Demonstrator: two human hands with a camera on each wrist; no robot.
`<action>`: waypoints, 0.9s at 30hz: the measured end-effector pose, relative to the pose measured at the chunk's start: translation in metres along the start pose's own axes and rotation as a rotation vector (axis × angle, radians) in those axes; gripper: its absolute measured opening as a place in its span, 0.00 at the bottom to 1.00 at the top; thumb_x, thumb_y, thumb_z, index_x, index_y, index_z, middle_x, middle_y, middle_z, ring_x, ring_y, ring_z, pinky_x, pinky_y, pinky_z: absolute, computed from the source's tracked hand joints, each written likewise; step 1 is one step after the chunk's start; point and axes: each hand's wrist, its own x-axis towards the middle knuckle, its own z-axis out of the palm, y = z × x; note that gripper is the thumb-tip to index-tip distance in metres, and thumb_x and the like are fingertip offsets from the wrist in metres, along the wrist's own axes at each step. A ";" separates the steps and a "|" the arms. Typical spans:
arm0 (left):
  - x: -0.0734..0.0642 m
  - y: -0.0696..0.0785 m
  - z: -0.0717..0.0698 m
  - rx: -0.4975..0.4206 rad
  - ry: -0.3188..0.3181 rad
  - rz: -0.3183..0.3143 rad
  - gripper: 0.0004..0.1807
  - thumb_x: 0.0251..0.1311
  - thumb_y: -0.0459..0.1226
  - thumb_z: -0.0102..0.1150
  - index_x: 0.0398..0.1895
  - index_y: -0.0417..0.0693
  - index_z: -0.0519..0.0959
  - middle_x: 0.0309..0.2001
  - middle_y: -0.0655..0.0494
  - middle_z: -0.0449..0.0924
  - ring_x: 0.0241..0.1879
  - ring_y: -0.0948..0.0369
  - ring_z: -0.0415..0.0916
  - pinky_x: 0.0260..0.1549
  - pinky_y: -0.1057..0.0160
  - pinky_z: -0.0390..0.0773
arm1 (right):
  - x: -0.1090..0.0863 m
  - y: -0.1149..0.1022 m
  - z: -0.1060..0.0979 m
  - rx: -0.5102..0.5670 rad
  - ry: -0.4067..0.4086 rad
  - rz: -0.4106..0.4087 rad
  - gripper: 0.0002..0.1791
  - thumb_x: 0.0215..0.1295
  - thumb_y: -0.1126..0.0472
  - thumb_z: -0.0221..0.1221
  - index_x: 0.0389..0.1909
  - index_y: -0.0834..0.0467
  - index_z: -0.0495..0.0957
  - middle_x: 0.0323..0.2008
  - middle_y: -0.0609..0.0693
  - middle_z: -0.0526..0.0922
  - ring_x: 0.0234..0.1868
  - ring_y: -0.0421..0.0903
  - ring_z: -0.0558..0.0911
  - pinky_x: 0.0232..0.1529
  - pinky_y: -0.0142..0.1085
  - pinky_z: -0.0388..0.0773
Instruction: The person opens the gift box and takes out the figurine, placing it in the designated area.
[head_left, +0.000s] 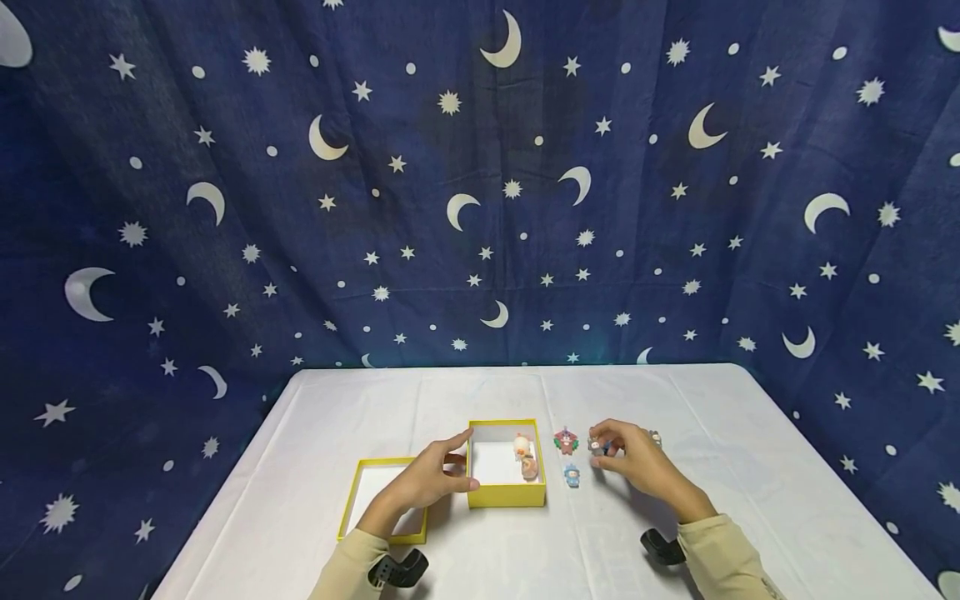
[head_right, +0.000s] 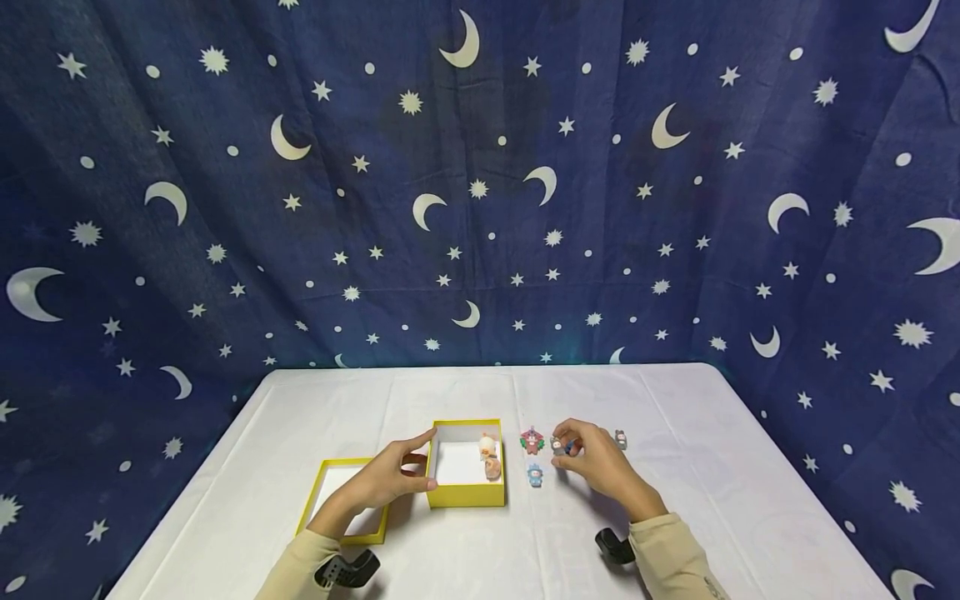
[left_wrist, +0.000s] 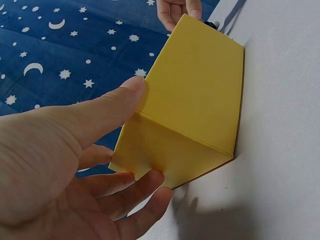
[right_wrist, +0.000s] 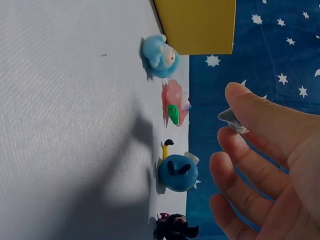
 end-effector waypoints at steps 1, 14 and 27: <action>0.000 0.000 0.000 0.002 0.000 0.001 0.47 0.60 0.37 0.71 0.79 0.39 0.56 0.77 0.38 0.60 0.66 0.44 0.73 0.61 0.47 0.81 | 0.000 0.000 0.000 0.005 -0.005 0.005 0.18 0.56 0.64 0.73 0.47 0.62 0.82 0.37 0.48 0.86 0.30 0.32 0.74 0.31 0.28 0.72; 0.000 0.002 0.001 0.003 0.003 0.002 0.47 0.60 0.36 0.70 0.79 0.38 0.56 0.76 0.37 0.60 0.66 0.43 0.73 0.61 0.45 0.80 | -0.002 0.004 -0.001 -0.015 -0.030 0.007 0.17 0.53 0.65 0.74 0.43 0.61 0.82 0.35 0.48 0.84 0.30 0.31 0.74 0.31 0.27 0.72; 0.000 -0.002 0.000 0.008 0.000 0.007 0.47 0.60 0.37 0.71 0.79 0.40 0.56 0.77 0.39 0.60 0.66 0.44 0.72 0.62 0.45 0.79 | -0.005 0.003 0.000 -0.077 -0.066 0.014 0.17 0.50 0.62 0.76 0.40 0.57 0.82 0.34 0.45 0.83 0.30 0.33 0.73 0.30 0.28 0.71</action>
